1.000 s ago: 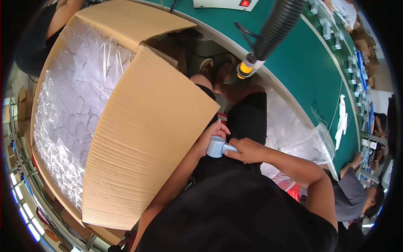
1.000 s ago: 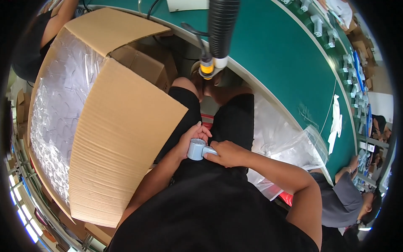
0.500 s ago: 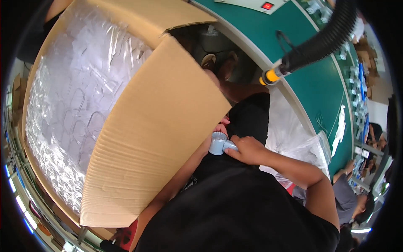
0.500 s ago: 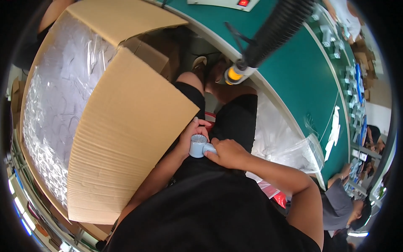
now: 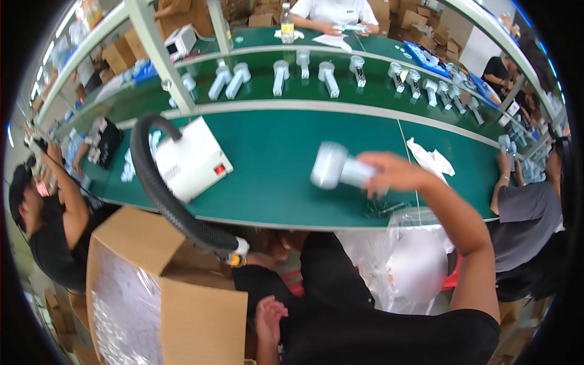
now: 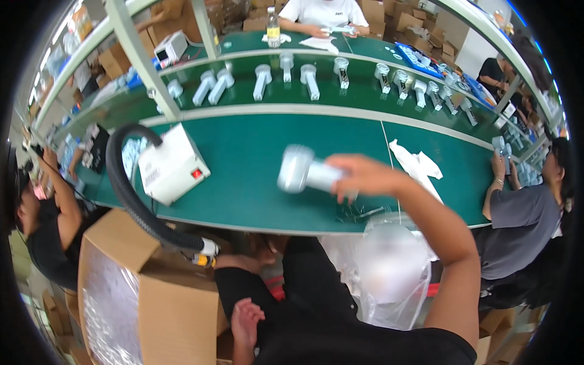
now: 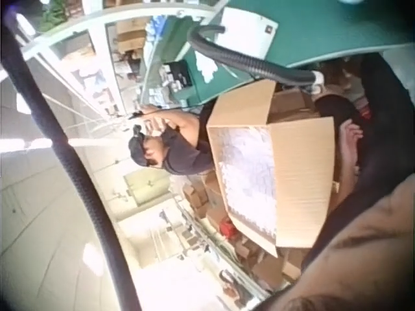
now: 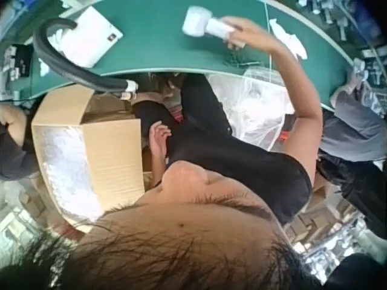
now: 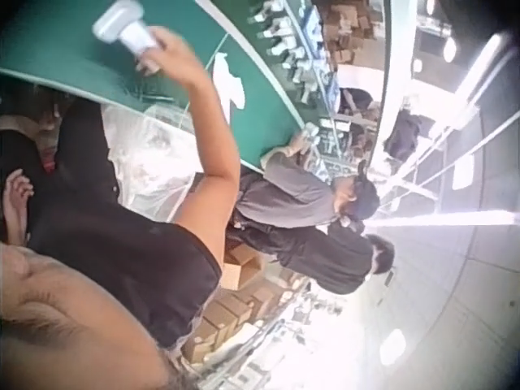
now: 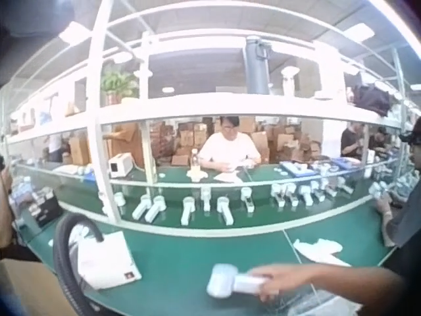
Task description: The person assembles components of small handheld electric fans by hand, inspecting the plastic housing, battery compartment, and circuit board.
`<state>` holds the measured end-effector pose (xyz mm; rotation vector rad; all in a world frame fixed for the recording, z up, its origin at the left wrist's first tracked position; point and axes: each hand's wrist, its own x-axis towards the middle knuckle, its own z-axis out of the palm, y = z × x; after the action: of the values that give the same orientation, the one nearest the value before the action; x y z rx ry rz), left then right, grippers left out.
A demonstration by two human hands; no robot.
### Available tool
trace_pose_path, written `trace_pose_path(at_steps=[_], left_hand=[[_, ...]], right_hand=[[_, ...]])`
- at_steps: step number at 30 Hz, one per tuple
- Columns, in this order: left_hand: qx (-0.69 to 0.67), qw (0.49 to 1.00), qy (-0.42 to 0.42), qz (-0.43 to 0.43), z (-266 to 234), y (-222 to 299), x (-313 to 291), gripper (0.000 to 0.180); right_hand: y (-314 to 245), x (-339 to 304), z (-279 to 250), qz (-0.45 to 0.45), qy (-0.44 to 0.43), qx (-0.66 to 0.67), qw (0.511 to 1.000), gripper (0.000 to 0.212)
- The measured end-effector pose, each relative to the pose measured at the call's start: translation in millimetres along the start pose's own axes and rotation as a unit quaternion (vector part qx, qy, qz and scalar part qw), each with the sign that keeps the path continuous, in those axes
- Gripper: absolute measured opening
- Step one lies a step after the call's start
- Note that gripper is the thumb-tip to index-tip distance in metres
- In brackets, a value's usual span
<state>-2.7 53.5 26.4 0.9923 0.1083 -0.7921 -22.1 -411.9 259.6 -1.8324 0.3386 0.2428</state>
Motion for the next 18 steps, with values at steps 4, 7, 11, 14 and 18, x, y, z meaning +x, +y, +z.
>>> trace_pose_path(at_steps=[4, 7, 11, 14, 18], left_hand=[[0.033, 0.998, 0.041, -0.022, 54, 44, -31, 0.037], [0.054, 0.998, -0.01, 0.018, 77, 76, -41, 0.038], [0.017, 0.987, -0.031, 0.157, 84, 149, -58, 0.036], [-0.008, 0.966, -0.017, 0.258, 75, 215, -87, 0.036], [-0.011, 0.939, -0.009, 0.344, 77, 268, -109, 0.041]], right_hand=[[16, 63, -117, -0.046, 0.467, -0.323, 0.822, 0.053], [61, 134, -181, 0.081, 0.568, -0.346, 0.742, 0.055], [135, 173, -244, 0.129, 0.571, -0.365, 0.724, 0.056], [115, 176, -235, 0.091, 0.426, -0.439, 0.786, 0.065], [77, 132, -242, 0.04, 0.278, -0.538, 0.795, 0.043]])
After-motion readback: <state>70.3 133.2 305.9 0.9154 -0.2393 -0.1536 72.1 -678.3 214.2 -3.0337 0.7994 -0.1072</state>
